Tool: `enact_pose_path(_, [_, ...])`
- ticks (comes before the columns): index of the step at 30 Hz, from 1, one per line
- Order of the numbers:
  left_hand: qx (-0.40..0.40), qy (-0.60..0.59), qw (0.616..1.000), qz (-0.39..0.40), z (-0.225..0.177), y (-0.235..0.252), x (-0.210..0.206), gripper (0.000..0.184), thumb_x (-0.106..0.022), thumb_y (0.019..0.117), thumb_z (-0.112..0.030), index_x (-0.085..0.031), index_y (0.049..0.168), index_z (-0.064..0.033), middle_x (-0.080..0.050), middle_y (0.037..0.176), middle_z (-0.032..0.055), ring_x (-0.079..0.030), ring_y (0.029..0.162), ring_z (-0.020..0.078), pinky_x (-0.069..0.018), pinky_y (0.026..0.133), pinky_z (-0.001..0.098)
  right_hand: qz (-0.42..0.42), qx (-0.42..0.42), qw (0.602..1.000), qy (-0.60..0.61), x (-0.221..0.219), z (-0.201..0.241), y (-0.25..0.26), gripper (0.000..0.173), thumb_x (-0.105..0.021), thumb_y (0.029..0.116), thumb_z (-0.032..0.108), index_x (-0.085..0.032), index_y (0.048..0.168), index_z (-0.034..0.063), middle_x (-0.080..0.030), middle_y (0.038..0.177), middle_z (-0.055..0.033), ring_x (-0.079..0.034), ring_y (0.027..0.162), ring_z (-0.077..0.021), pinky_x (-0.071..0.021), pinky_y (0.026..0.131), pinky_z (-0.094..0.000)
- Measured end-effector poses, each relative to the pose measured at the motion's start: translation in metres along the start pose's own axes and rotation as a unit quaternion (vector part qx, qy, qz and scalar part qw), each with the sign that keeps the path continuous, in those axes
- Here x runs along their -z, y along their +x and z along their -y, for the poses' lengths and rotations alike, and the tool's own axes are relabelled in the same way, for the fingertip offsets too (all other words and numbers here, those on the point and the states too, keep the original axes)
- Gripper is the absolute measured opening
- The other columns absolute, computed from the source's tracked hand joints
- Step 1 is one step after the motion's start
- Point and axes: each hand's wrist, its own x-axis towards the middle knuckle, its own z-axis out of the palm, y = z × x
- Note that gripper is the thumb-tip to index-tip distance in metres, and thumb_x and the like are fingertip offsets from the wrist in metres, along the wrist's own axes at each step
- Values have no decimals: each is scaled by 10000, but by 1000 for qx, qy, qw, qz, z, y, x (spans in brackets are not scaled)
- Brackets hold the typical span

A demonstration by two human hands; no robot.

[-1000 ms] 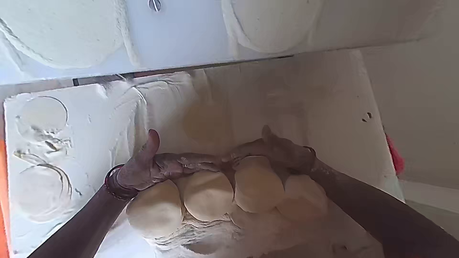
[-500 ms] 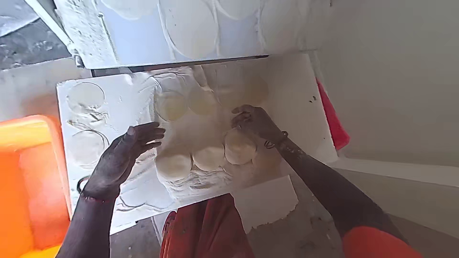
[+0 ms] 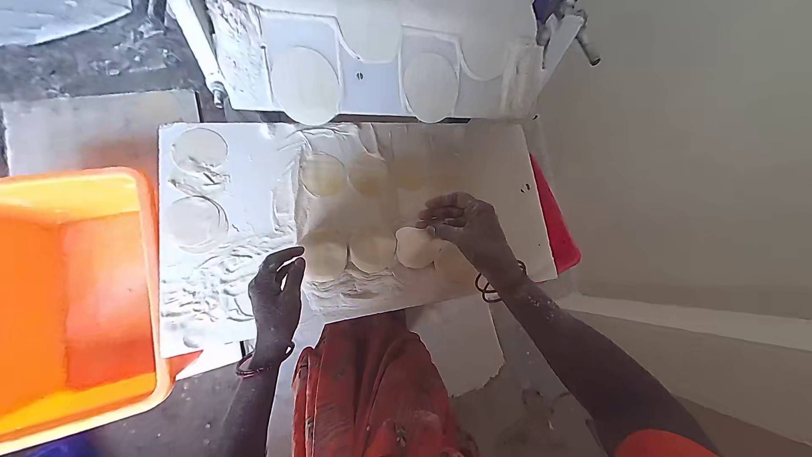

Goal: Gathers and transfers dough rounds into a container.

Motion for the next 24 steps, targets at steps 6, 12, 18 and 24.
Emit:
enact_pose_path(6, [114, 145, 981, -58, 12, -53, -62, 333, -588, 991, -108, -619, 1251, 98, -571, 1338, 321, -547, 1257, 446, -450, 1054, 533, -109, -25, 986, -127, 35, -84, 2, 381, -606, 983, 20, -557, 1356, -41, -625, 1340, -210, -678, 1162, -254, -575, 986, -412])
enact_pose_path(12, [162, 222, 960, -60, 15, -91, -142, 492, -641, 916, -63, -543, 1356, 132, -463, 1446, 371, -380, 1399, 540, -312, 1182, 574, -152, -333, 930, 28, 47, -162, -102, 334, -536, 1056, 92, -544, 1332, -96, -660, 1131, -215, -703, 893, -206, -603, 801, -347])
enact_pose_path(18, [73, 238, 968, 14, 14, -106, -196, 425, -648, 853, 5, -622, 1260, 125, -571, 1317, 348, -507, 1286, 521, -421, 1095, 583, -31, -309, 950, 26, -2, -140, -90, 248, -486, 1059, 57, -597, 1217, -99, -680, 1019, -193, -701, 842, -195, -597, 784, -342])
enact_pose_path(24, [115, 110, 980, 122, -24, -121, -220, 358, -503, 957, 56, -618, 1290, 122, -572, 1346, 333, -569, 1262, 436, -459, 1091, 494, -19, -261, 965, -11, -27, -139, -78, 276, -483, 1084, 134, -663, 1115, -73, -669, 1000, -208, -646, 908, -257, -525, 855, -423])
